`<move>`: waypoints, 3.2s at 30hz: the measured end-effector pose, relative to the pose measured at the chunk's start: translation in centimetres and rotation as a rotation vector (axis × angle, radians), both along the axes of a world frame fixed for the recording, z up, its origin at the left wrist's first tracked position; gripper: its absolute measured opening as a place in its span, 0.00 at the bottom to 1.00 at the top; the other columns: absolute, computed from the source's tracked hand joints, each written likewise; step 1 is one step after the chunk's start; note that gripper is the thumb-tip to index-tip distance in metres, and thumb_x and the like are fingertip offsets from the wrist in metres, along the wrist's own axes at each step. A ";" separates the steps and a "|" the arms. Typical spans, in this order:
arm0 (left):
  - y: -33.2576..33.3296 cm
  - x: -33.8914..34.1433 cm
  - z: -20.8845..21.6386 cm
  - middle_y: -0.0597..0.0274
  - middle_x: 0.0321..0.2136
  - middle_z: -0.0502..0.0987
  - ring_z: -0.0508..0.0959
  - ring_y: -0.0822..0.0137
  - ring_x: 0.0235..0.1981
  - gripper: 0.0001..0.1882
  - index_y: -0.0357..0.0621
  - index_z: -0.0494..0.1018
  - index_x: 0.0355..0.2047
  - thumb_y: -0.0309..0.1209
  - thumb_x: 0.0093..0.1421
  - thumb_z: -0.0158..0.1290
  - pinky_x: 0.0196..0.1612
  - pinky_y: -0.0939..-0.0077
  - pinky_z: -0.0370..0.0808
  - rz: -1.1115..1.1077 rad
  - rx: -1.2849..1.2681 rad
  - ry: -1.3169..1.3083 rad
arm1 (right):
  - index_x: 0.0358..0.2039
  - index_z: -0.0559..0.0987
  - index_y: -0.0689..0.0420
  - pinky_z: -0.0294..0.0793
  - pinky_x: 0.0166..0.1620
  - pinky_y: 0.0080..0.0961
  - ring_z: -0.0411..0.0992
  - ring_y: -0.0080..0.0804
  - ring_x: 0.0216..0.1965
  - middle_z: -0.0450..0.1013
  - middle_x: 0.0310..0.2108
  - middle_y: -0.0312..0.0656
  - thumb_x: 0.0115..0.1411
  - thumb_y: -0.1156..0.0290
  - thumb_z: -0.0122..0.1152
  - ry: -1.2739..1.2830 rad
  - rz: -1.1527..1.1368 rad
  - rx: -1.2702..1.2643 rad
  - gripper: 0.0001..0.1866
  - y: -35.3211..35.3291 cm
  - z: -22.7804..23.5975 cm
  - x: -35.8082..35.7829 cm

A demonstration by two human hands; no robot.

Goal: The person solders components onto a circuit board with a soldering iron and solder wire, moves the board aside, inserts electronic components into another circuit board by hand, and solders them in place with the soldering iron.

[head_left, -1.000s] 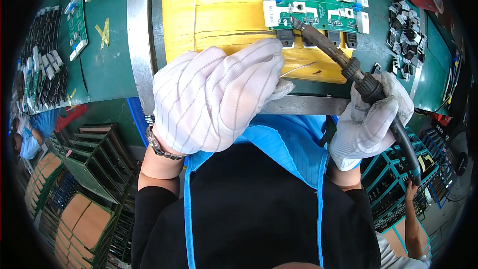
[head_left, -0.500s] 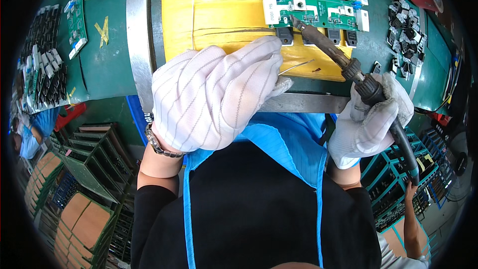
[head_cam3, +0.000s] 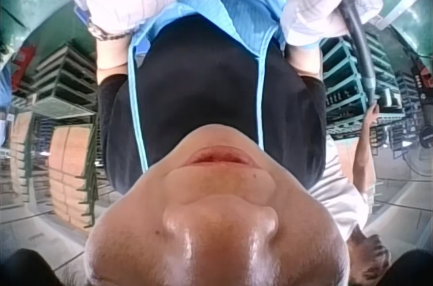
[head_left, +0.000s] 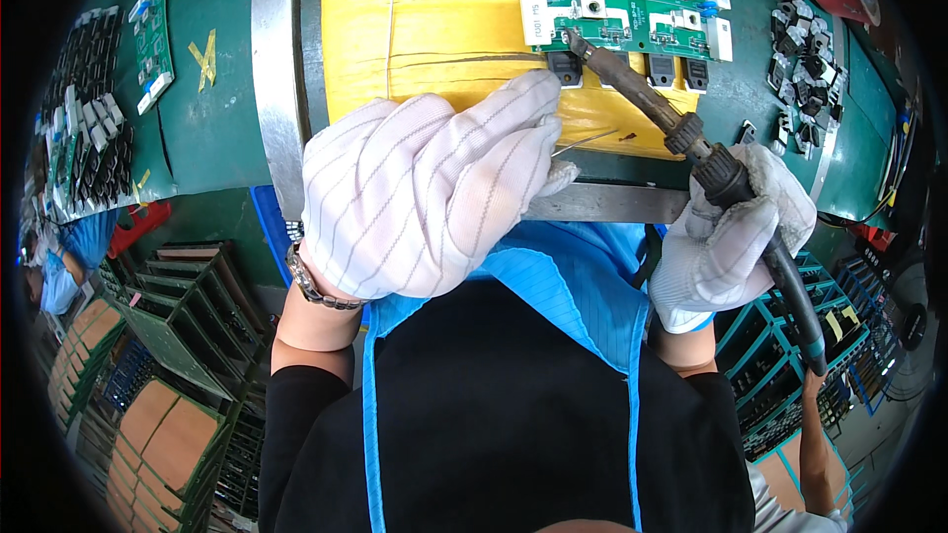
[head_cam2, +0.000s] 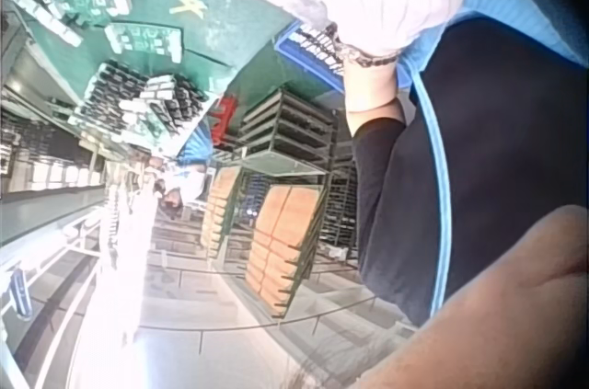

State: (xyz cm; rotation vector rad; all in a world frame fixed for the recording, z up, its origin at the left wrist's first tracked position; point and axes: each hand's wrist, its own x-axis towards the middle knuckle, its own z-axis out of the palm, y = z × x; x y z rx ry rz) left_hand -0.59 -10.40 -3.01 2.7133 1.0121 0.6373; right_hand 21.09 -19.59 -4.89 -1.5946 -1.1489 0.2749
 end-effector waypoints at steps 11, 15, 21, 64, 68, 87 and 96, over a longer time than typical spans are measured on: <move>0.1 -0.3 0.5 0.69 0.35 0.84 0.75 0.68 0.23 0.08 0.47 0.80 0.30 0.36 0.53 0.64 0.32 0.76 0.71 0.109 0.121 -0.163 | 0.39 0.75 0.64 0.74 0.48 0.36 0.76 0.38 0.37 0.76 0.38 0.49 0.62 0.55 0.61 -0.024 0.065 -0.035 0.21 0.0 0.3 0.0; 0.0 -0.5 0.1 0.71 0.35 0.83 0.76 0.70 0.30 0.11 0.50 0.82 0.35 0.29 0.50 0.69 0.35 0.73 0.73 0.214 0.287 -0.135 | 0.39 0.75 0.63 0.75 0.46 0.35 0.76 0.38 0.37 0.77 0.38 0.50 0.62 0.55 0.61 0.082 0.026 0.081 0.21 0.2 -0.2 -0.2; -0.4 0.0 -0.3 0.76 0.27 0.78 0.74 0.72 0.29 0.19 0.53 0.82 0.38 0.23 0.44 0.72 0.34 0.76 0.72 0.254 0.219 -0.177 | 0.39 0.75 0.63 0.74 0.47 0.36 0.76 0.38 0.38 0.77 0.38 0.50 0.62 0.54 0.62 0.053 0.050 0.030 0.22 0.0 0.0 0.0; -0.8 0.7 -0.2 0.73 0.31 0.76 0.76 0.69 0.33 0.25 0.53 0.81 0.45 0.25 0.43 0.71 0.37 0.72 0.74 0.134 0.155 -0.097 | 0.43 0.73 0.63 0.74 0.46 0.33 0.76 0.37 0.37 0.76 0.39 0.51 0.62 0.54 0.64 0.106 0.138 -0.002 0.23 0.2 0.2 0.1; -0.5 1.1 -0.1 0.73 0.31 0.76 0.76 0.68 0.32 0.26 0.53 0.81 0.45 0.25 0.43 0.71 0.37 0.71 0.74 0.142 0.169 -0.077 | 0.43 0.73 0.63 0.73 0.46 0.34 0.76 0.37 0.38 0.76 0.40 0.51 0.63 0.54 0.63 0.089 0.136 -0.026 0.23 0.1 0.2 0.0; -0.5 1.1 -0.2 0.77 0.32 0.79 0.76 0.70 0.31 0.22 0.54 0.80 0.42 0.25 0.45 0.72 0.37 0.73 0.74 0.196 0.177 -0.174 | 0.45 0.74 0.62 0.70 0.56 0.34 0.75 0.36 0.46 0.75 0.45 0.49 0.63 0.62 0.63 0.096 0.099 -0.048 0.17 0.0 0.2 0.0; 4.5 -2.0 1.2 0.67 0.32 0.82 0.79 0.63 0.35 0.10 0.50 0.82 0.37 0.29 0.53 0.66 0.41 0.69 0.75 0.333 0.421 0.034 | 0.51 0.66 0.60 0.80 0.44 0.29 0.74 0.36 0.46 0.68 0.54 0.52 0.68 0.56 0.56 0.468 -0.175 0.182 0.22 0.4 -0.3 -0.8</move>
